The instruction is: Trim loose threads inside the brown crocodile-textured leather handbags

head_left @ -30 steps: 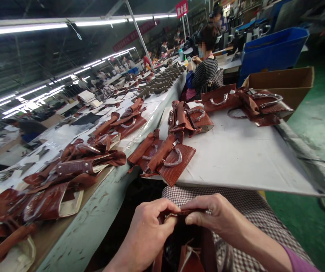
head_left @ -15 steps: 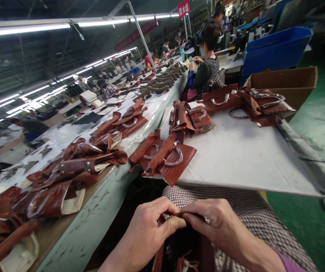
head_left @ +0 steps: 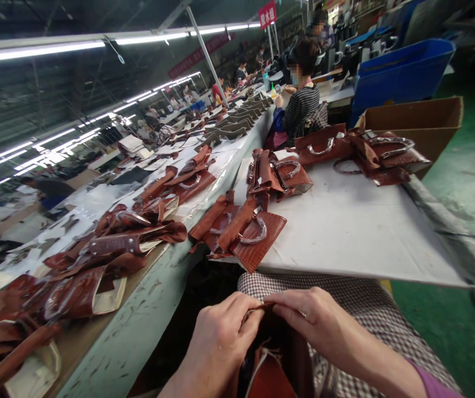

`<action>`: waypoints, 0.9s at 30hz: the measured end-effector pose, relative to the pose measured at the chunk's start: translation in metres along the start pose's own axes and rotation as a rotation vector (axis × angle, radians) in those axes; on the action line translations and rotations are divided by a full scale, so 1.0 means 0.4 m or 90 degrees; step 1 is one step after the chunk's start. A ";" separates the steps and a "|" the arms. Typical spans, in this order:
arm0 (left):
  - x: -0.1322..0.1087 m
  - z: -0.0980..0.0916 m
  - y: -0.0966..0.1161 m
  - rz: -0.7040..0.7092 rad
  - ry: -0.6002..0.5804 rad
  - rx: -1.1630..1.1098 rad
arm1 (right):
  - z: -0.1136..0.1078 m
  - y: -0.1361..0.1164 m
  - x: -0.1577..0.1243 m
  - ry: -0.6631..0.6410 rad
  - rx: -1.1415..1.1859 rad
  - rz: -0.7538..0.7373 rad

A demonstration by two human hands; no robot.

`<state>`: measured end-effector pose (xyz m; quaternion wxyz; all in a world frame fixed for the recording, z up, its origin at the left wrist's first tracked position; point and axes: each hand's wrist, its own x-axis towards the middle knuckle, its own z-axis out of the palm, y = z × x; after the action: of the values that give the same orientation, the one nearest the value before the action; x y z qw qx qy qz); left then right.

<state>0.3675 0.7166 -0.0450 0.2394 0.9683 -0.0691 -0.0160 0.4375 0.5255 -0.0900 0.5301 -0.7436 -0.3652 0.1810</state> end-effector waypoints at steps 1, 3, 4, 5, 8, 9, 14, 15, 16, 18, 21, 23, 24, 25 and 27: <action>0.002 0.003 0.002 0.002 -0.001 0.019 | -0.003 -0.001 0.001 -0.001 -0.024 0.004; 0.009 0.004 0.013 0.007 -0.007 0.041 | -0.010 -0.007 0.007 -0.016 -0.080 0.007; 0.015 0.003 0.020 0.008 -0.011 0.044 | -0.013 -0.011 0.012 -0.032 -0.114 0.006; 0.021 0.001 0.030 0.005 -0.018 0.043 | -0.015 -0.015 0.018 -0.050 -0.157 0.006; 0.040 -0.009 0.054 -0.021 -0.048 -0.003 | -0.013 -0.020 0.037 -0.105 -0.306 0.020; 0.044 -0.013 0.057 -0.040 -0.062 -0.046 | -0.011 -0.018 0.042 -0.116 -0.345 0.028; 0.031 -0.038 -0.010 -0.130 -0.036 -0.468 | -0.035 0.015 0.033 -0.077 -0.272 0.030; 0.020 -0.040 -0.040 -0.150 0.016 -0.503 | -0.048 0.025 0.023 -0.061 -0.211 0.044; 0.005 -0.040 -0.073 -0.185 0.079 -0.503 | -0.064 0.038 0.010 -0.041 -0.139 0.063; -0.030 -0.034 -0.139 -0.290 0.186 -0.456 | -0.096 0.070 -0.023 0.015 0.022 0.101; -0.084 -0.010 -0.204 -0.383 0.250 -0.441 | -0.137 0.136 -0.082 0.182 0.230 0.163; -0.108 0.009 -0.212 -0.400 0.244 -0.474 | -0.153 0.184 -0.119 0.249 0.297 0.241; -0.115 0.018 -0.205 -0.403 0.237 -0.499 | -0.157 0.204 -0.134 0.272 0.308 0.275; -0.119 0.025 -0.192 -0.397 0.223 -0.526 | -0.159 0.221 -0.144 0.278 0.280 0.299; -0.120 0.033 -0.154 -0.359 0.205 -0.556 | -0.160 0.236 -0.149 0.255 0.214 0.320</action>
<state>0.3271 0.7713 -0.0854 0.6132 0.7502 0.2437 0.0417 0.4729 0.4237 -0.1602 0.6453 -0.7330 -0.0250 0.2137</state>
